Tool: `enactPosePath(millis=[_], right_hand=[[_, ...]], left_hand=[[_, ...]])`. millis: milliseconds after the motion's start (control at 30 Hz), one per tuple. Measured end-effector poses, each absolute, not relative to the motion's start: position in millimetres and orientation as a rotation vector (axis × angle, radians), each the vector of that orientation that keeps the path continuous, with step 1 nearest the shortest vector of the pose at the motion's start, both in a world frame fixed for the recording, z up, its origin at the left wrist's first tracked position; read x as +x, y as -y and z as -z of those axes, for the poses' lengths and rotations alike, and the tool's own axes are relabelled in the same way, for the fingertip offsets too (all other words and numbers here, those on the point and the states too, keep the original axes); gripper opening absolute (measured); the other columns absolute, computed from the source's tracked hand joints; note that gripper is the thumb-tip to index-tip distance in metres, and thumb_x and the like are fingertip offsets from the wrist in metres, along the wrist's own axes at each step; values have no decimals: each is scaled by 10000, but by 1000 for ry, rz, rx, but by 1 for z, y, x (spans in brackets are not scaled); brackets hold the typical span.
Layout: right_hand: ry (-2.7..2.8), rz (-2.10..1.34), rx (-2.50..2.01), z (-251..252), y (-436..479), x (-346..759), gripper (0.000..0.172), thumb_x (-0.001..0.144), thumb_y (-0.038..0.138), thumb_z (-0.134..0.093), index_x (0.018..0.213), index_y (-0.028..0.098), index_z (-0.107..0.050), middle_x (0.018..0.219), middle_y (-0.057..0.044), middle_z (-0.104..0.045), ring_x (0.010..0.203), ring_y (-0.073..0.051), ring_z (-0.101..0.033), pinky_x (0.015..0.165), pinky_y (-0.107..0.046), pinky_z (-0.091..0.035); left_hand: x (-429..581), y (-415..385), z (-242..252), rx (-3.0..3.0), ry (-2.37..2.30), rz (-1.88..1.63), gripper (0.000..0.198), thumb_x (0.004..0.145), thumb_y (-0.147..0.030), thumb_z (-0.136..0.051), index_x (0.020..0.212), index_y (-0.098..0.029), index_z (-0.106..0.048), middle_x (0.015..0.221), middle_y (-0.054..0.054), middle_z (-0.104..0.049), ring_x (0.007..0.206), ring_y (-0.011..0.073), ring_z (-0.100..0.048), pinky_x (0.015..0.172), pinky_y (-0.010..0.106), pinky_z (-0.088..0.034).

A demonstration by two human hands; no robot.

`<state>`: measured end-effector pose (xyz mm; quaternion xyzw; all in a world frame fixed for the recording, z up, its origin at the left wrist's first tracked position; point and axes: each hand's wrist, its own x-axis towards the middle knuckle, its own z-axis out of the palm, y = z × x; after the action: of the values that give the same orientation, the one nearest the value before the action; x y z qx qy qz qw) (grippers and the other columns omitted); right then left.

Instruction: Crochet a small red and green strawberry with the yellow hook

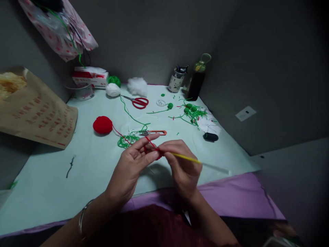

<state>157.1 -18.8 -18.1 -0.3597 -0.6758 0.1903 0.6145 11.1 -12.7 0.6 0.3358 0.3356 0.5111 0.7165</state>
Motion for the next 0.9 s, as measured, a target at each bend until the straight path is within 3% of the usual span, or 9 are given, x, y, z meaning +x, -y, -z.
enactPosePath(millis=[133,367,467,533,633,733,833,900], right_hand=[[1719,-125,-858,22,23,157,382,944,71,-624,1258,270,-712,1106,-83,-723,977,-199,-710,779,-356,-622],[1235,-683,-776,16,16,159,185,990,190,-588,995,254,-762,860,-22,-704,667,-135,-627,604,-304,-546],[1275,-749,-778,15,13,157,156,976,209,-623,984,256,-772,905,-29,-733,778,-156,-678,669,-315,-573],[1304,-710,-807,15,13,156,160,969,196,-635,1001,267,-775,935,-26,-757,846,-167,-698,710,-319,-593],[1357,-648,-837,16,15,156,203,984,166,-602,1041,275,-763,930,-21,-755,784,-149,-693,676,-305,-603],[1594,-340,-899,20,19,157,264,964,129,-624,1140,280,-751,1021,-56,-745,881,-177,-711,725,-335,-619],[1734,-18,-909,23,20,158,359,939,97,-644,1232,289,-724,1103,-78,-743,974,-207,-709,782,-370,-621],[1645,-112,-904,23,19,160,331,947,89,-617,1187,284,-735,1034,-62,-748,928,-201,-704,763,-371,-614]], left_hand=[[9,9,1,611,-686,-1057,399,828,-234,-821,1223,-243,-769,842,5,-690,811,105,-609,817,190,-494],[6,4,-2,548,-736,-1079,260,802,-199,-829,1063,-196,-829,819,8,-684,736,82,-599,763,166,-506],[8,6,-1,683,-740,-1106,318,805,-212,-835,1121,-248,-814,834,-4,-683,783,88,-590,793,162,-485],[10,8,0,753,-760,-1107,369,804,-205,-841,1164,-271,-797,877,-10,-684,835,93,-584,831,164,-472],[11,10,2,777,-784,-1120,379,818,-217,-836,1187,-283,-784,907,-10,-693,872,101,-589,861,178,-466],[13,9,3,714,-742,-1129,380,832,-222,-825,1204,-290,-777,857,-10,-699,849,103,-604,847,182,-477],[13,5,4,567,-650,-1038,336,809,-223,-835,1144,-236,-806,883,18,-709,849,116,-619,835,196,-517],[10,3,4,484,-636,-999,285,792,-212,-841,1076,-184,-827,883,31,-699,791,105,-609,790,192,-540]])
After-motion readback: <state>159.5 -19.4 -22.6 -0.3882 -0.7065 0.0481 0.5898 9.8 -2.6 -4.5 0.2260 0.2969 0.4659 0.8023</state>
